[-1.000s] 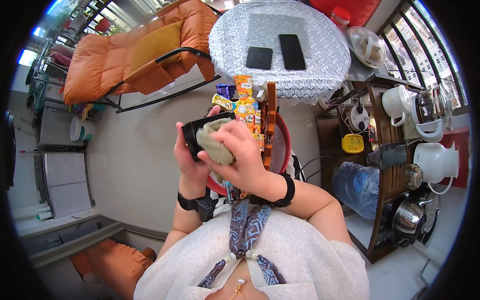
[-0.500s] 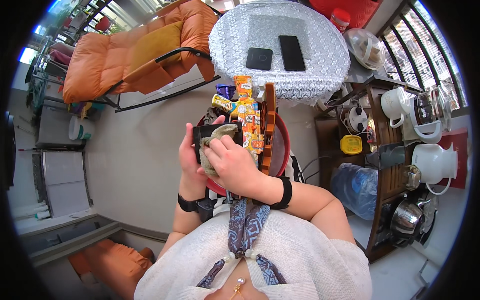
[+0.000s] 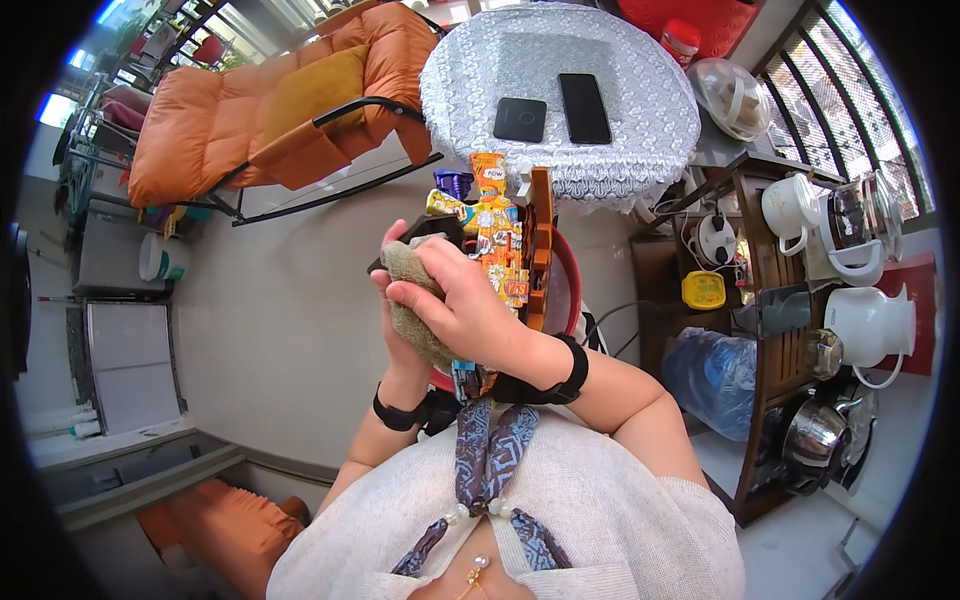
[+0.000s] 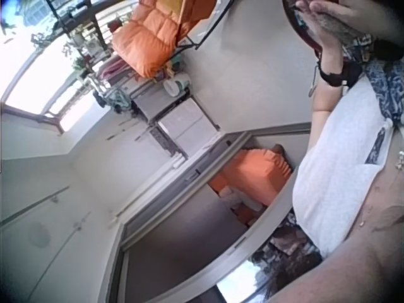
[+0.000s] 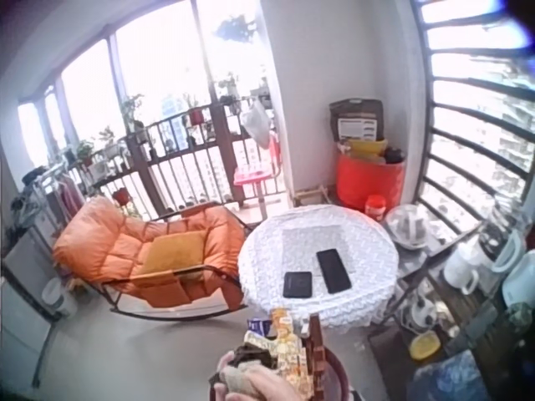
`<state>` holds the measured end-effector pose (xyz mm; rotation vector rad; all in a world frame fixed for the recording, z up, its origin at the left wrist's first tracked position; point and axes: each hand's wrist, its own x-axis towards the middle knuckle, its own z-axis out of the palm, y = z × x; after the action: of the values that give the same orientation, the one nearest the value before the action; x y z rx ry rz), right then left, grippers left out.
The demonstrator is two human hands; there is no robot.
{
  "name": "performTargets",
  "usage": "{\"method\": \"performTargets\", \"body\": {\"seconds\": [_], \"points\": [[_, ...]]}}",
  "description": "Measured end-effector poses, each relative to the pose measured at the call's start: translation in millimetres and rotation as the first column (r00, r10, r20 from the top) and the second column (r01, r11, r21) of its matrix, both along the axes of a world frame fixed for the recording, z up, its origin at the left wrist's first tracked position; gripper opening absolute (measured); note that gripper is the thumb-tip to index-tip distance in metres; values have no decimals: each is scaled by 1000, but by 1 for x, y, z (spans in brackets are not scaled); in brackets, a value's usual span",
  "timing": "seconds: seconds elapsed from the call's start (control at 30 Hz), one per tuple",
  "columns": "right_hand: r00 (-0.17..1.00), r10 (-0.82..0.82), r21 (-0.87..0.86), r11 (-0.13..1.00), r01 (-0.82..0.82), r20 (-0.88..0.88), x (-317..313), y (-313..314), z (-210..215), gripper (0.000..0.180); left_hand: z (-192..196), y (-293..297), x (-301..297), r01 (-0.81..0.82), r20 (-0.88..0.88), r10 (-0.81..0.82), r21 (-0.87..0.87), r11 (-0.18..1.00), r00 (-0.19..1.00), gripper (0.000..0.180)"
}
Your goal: The person wipes a black electronic device with a cloth and picks up a phone from a shelf, placing it on a table next to a basket of snacks and toys.
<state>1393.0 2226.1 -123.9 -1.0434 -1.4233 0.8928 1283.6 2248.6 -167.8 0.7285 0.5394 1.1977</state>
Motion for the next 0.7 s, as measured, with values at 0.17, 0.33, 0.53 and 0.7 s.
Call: {"method": "performTargets", "body": {"seconds": [0.17,0.33,0.53,0.7], "points": [[974,49,-175,980,-89,-221,9,-3,-9,25,7,6,-5,-125,-348,278,403,907,895,85],[898,47,-250,953,-172,-437,8,-11,-9,24,6,5,-6,-169,-358,381,502,848,852,87],[938,-28,-237,970,-59,-345,11,-22,-16,24,4,15,-10,-211,-380,635,725,656,673,89],[827,-214,-300,952,58,-519,33,-25,3,17,16,22,-16,-152,-39,160,155,976,986,85]]}}
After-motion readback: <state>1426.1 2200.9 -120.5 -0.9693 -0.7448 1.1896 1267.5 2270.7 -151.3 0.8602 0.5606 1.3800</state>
